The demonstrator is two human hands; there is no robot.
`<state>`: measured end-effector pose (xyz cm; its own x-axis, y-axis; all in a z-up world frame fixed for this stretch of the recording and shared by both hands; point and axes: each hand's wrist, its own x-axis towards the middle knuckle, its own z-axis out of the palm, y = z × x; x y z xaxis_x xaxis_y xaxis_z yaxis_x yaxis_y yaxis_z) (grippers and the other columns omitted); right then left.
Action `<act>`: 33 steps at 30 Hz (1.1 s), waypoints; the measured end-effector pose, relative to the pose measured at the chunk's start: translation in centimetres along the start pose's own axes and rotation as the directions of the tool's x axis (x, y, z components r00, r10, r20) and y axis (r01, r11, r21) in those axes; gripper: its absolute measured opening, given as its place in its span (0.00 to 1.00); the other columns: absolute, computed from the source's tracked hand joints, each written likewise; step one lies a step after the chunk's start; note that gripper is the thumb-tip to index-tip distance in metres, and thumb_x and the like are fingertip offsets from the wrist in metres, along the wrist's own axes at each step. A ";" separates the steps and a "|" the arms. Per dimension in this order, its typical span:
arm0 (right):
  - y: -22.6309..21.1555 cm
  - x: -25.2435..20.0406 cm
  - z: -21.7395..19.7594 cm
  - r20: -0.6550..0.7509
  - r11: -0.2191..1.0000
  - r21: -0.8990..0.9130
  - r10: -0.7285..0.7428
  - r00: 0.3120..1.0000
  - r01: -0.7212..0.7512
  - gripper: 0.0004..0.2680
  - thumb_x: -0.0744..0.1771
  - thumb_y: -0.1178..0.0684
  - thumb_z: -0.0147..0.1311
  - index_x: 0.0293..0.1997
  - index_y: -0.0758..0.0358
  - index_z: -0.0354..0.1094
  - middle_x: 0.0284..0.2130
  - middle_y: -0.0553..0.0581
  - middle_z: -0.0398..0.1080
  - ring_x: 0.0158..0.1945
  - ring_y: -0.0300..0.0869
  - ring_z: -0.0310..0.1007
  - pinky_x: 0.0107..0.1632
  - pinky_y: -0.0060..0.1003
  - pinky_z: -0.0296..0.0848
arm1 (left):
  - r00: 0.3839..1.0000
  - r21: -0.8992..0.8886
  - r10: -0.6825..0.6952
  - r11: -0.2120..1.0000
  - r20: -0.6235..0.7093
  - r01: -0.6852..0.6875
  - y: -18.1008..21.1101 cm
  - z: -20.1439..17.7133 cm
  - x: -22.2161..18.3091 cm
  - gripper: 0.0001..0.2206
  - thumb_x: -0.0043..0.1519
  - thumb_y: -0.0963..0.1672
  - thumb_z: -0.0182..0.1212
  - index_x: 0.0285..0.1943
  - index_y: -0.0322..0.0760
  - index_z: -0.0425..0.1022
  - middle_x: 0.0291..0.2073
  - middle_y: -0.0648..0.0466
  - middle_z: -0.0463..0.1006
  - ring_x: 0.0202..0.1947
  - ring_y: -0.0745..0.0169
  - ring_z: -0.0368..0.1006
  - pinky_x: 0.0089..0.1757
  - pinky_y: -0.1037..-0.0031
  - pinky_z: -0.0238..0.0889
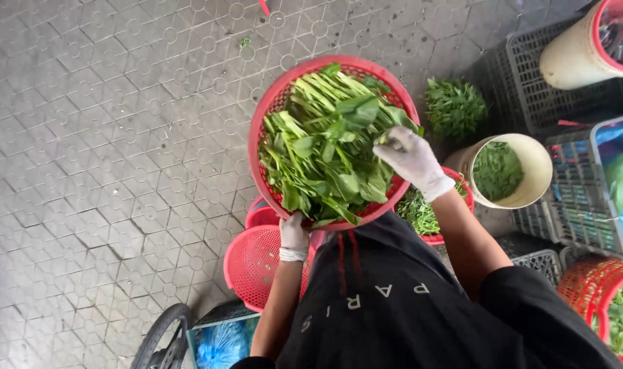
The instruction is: Sorting and transferring leafy green vegetables from a bucket into a plastic basket at a market or processing area.
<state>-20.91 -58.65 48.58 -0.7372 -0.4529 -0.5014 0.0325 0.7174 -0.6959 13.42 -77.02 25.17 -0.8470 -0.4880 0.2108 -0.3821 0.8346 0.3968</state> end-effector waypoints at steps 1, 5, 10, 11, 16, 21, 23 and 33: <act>-1.2 -0.1 -1.7 -0.042 0.983 0.109 -0.142 0.989 0.146 0.13 0.66 0.44 0.69 0.52 0.54 0.79 0.39 0.58 0.79 0.44 0.49 0.81 0.51 0.50 0.78 | 1.000 -0.022 -0.024 0.999 -0.002 0.024 -0.3 0.2 1.0 0.09 0.56 0.40 0.67 0.34 0.47 0.70 0.26 0.53 0.75 0.31 0.45 0.76 0.43 0.54 0.68; -7.6 1.5 -7.3 -0.130 0.742 0.395 -0.538 0.833 0.541 0.07 0.69 0.62 0.68 0.50 0.62 0.77 0.33 0.55 0.77 0.32 0.33 0.72 0.41 0.32 0.76 | 0.995 -0.073 -0.099 0.993 -0.033 0.097 -0.7 2.0 6.6 0.07 0.55 0.38 0.65 0.33 0.45 0.72 0.25 0.51 0.75 0.32 0.40 0.76 0.42 0.54 0.70; -15.8 11.2 -7.8 -0.079 0.433 0.585 -0.811 0.580 0.686 0.06 0.73 0.61 0.58 0.55 0.66 0.75 0.30 0.62 0.79 0.31 0.39 0.73 0.40 0.35 0.74 | 0.991 -0.115 -0.126 0.986 -0.036 0.121 -1.1 4.8 17.9 0.07 0.55 0.37 0.63 0.33 0.43 0.74 0.24 0.48 0.76 0.32 0.36 0.76 0.42 0.53 0.71; -17.2 14.1 -7.8 -0.068 0.358 0.664 -0.845 0.530 0.657 0.07 0.75 0.61 0.51 0.59 0.69 0.73 0.29 0.62 0.78 0.33 0.43 0.74 0.45 0.38 0.75 | 0.990 -0.130 -0.135 0.983 -0.030 0.130 -0.9 5.0 20.0 0.07 0.54 0.36 0.63 0.33 0.43 0.74 0.24 0.47 0.76 0.32 0.34 0.76 0.41 0.53 0.71; -20.8 26.2 -11.8 -0.022 0.674 -0.150 -0.734 0.679 0.723 0.13 0.75 0.42 0.51 0.61 0.55 0.77 0.32 0.61 0.78 0.29 0.47 0.80 0.38 0.43 0.81 | 0.997 -0.183 -0.079 0.980 0.000 0.078 0.5 8.4 31.4 0.07 0.54 0.35 0.62 0.34 0.40 0.74 0.25 0.43 0.76 0.33 0.28 0.75 0.41 0.50 0.71; -20.5 37.5 -17.2 -0.145 0.757 -0.443 -0.589 0.795 0.480 0.15 0.74 0.34 0.55 0.70 0.36 0.72 0.47 0.58 0.79 0.44 0.61 0.83 0.46 0.62 0.82 | 0.993 -0.147 -0.097 0.983 0.071 0.106 2.3 11.2 40.9 0.10 0.57 0.34 0.55 0.32 0.44 0.68 0.22 0.49 0.72 0.28 0.36 0.73 0.41 0.54 0.70; -19.5 39.9 -18.4 -0.168 0.826 -0.401 -0.491 0.855 0.396 0.17 0.74 0.32 0.52 0.64 0.49 0.75 0.48 0.55 0.82 0.49 0.58 0.83 0.50 0.59 0.82 | 0.921 -0.211 -0.264 0.920 0.286 0.330 2.8 11.3 43.7 0.07 0.59 0.35 0.52 0.33 0.41 0.64 0.27 0.44 0.73 0.33 0.39 0.73 0.42 0.55 0.67; -19.2 50.4 -25.1 -0.151 0.738 -0.492 -0.594 0.790 0.461 0.20 0.70 0.43 0.62 0.71 0.51 0.71 0.58 0.64 0.74 0.58 0.61 0.77 0.52 0.50 0.80 | 0.677 -0.236 -0.575 0.656 0.459 0.717 14.2 9.1 71.1 0.02 0.59 0.41 0.69 0.36 0.37 0.83 0.29 0.56 0.82 0.43 0.61 0.82 0.55 0.62 0.69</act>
<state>-75.64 -81.96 49.58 -0.7039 -0.7039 0.0951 -0.6480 0.5815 -0.4920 -55.56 -97.53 37.68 -0.5235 -0.6928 -0.4959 -0.7708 0.1372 0.6221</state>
